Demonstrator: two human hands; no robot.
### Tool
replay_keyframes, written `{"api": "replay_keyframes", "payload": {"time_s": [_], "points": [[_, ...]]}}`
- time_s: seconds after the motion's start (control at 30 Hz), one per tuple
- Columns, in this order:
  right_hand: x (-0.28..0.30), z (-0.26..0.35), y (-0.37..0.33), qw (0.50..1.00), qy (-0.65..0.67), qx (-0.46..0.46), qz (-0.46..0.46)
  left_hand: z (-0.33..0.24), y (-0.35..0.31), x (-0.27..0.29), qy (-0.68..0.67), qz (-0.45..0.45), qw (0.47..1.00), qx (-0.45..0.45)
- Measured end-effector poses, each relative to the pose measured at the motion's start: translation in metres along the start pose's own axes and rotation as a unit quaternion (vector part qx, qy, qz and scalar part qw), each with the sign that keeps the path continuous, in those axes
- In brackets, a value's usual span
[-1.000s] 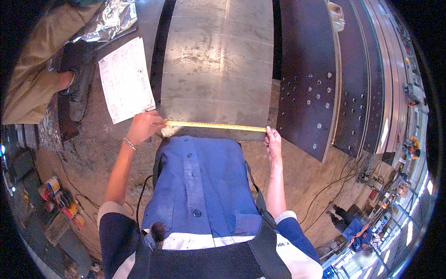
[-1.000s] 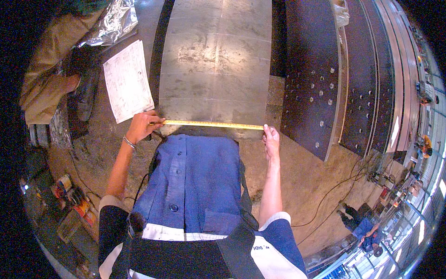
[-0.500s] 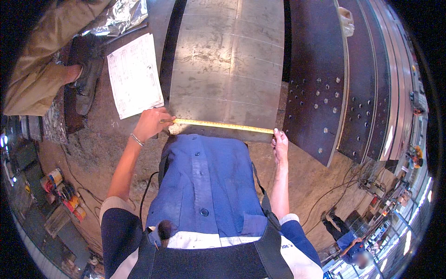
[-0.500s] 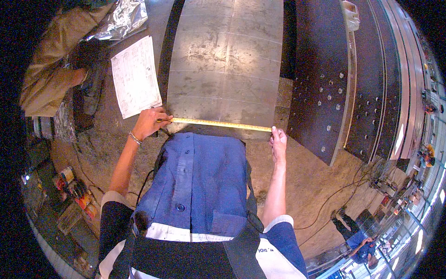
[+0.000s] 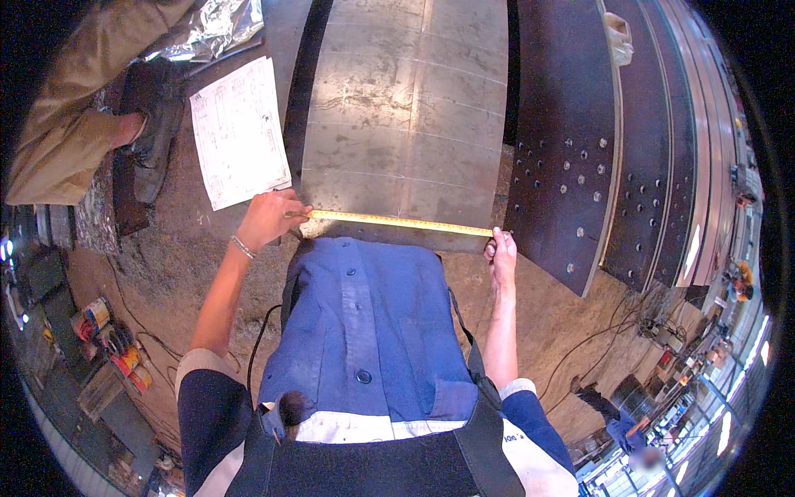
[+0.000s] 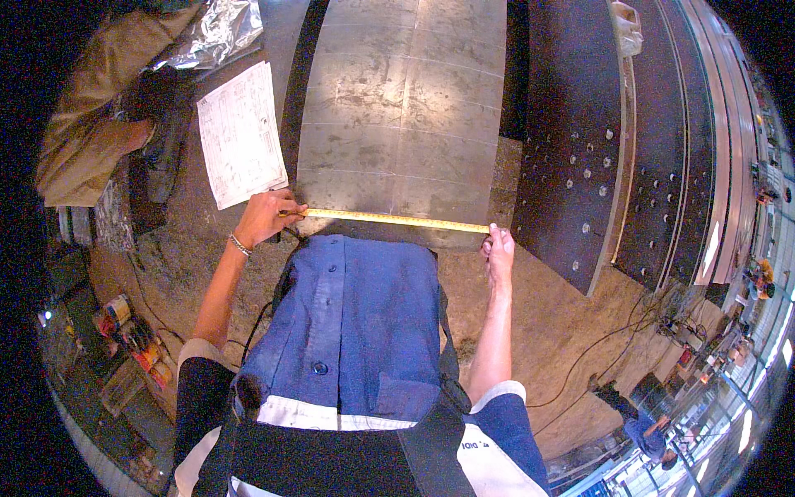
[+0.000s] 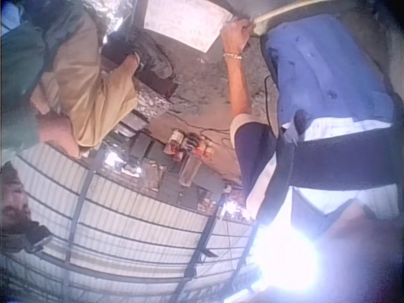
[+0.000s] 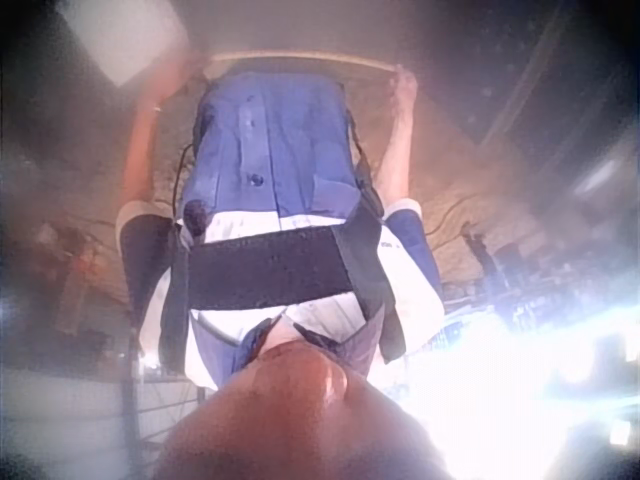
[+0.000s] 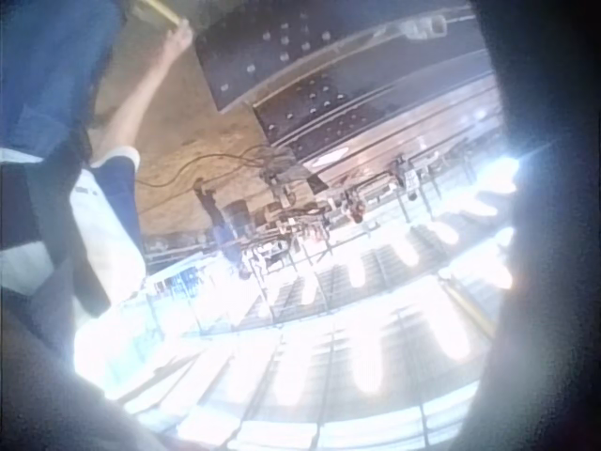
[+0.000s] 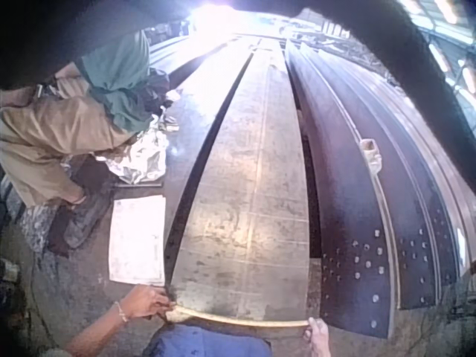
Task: The person measures a large curved metal sheet using a yellow tape measure and marks points with a white marker. They repeatedly reposition the tape measure along the sheet's surface and make marks at measured intervals.
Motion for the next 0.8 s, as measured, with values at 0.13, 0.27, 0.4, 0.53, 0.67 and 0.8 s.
{"api": "replay_keyframes", "payload": {"time_s": [0.13, 0.27, 0.4, 0.53, 0.67, 0.8], "points": [[0.002, 0.000, 0.000, 1.000, -0.005, -0.004, -0.007, -0.003, -0.005, -0.001, -0.008, -0.020, 1.000, -0.012], [-0.001, 0.002, -0.003, 1.000, -0.003, -0.007, -0.008, -0.003, -0.007, -0.005, -0.002, -0.039, 0.999, -0.018], [-0.001, 0.003, -0.002, 1.000, -0.005, -0.013, -0.011, -0.007, -0.006, 0.002, -0.022, -0.043, 0.999, -0.010], [-0.003, 0.004, -0.003, 1.000, -0.012, -0.010, -0.007, -0.002, -0.006, -0.004, -0.013, -0.065, 0.997, -0.028], [-0.006, 0.007, -0.005, 1.000, -0.020, -0.018, -0.012, 0.001, -0.007, -0.007, 0.000, -0.049, 0.998, -0.029], [-0.009, 0.007, -0.007, 1.000, -0.014, -0.017, -0.022, 0.004, -0.007, -0.008, -0.009, -0.059, 0.997, -0.050]]}}
Point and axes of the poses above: each hand's wrist, its own y-axis towards the middle knuckle, its own x-axis out of the back of the hand, z = x × y, the point moved 1 cm from there along y, towards the middle knuckle, and after that the axes turned 7 degrees about y, right-handed, at the moved point
